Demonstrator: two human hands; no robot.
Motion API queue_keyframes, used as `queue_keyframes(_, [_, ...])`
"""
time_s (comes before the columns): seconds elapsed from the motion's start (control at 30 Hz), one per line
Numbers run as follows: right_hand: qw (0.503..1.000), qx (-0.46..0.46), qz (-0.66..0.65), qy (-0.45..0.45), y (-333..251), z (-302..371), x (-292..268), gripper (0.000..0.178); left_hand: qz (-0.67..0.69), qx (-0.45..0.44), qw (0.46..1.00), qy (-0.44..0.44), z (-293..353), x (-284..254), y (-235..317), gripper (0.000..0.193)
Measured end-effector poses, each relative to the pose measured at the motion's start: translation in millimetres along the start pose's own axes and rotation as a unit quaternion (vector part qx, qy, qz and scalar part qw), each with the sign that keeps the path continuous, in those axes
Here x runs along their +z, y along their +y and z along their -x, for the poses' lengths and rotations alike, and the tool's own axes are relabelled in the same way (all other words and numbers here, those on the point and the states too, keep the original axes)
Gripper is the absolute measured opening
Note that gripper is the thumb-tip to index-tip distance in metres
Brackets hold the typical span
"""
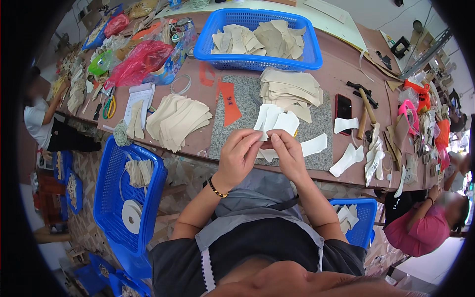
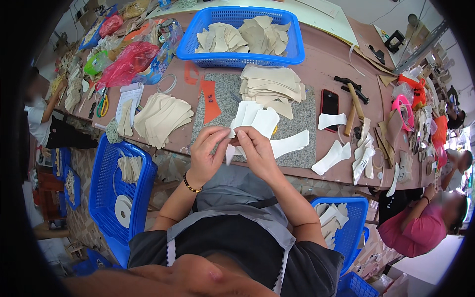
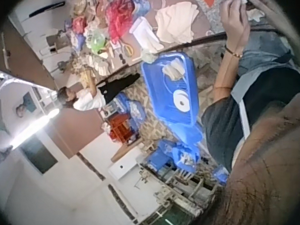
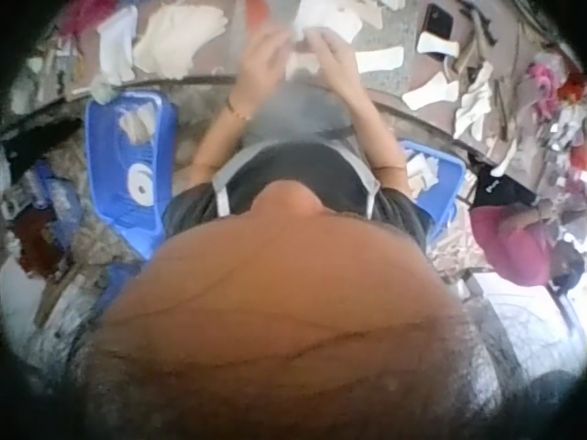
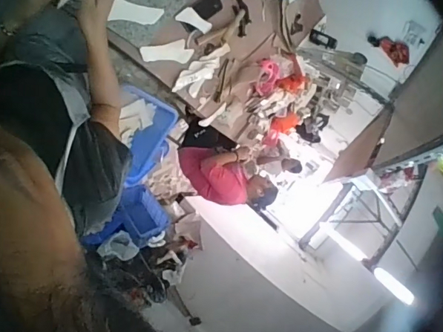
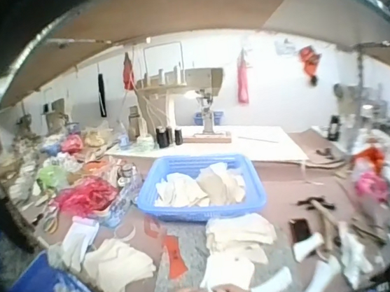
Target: Manually aligning and sticking together various components of shoe uppers on a workbench.
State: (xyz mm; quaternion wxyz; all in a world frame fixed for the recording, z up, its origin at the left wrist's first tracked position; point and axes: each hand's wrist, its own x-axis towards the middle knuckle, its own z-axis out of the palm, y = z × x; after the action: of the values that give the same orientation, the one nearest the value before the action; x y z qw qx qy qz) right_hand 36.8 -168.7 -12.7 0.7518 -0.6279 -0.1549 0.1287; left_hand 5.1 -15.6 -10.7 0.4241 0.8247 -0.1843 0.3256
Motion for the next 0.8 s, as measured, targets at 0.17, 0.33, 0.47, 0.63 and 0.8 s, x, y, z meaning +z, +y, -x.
queue_keyframes(0.17, [0.999,-0.047,0.021,0.004,7,0,10,0.015,-0.003,-0.013,1.000,0.016,5,-3,-3,0.019])
queue_keyframes(0.33, [0.984,-0.119,0.128,0.030,7,-1,19,0.012,0.000,-0.047,0.999,0.006,4,-9,0,0.017])
queue_keyframes(0.47, [0.955,-0.170,0.242,0.035,1,-1,22,0.012,0.016,-0.074,0.997,0.010,4,-12,2,0.014])
queue_keyframes(0.63, [0.941,-0.217,0.258,0.039,5,-6,23,0.014,0.030,-0.097,0.995,0.009,3,-15,3,0.011])
queue_keyframes(0.8, [0.970,-0.155,0.188,0.029,15,-15,22,0.020,0.075,-0.152,0.985,0.023,6,-20,-14,0.007])
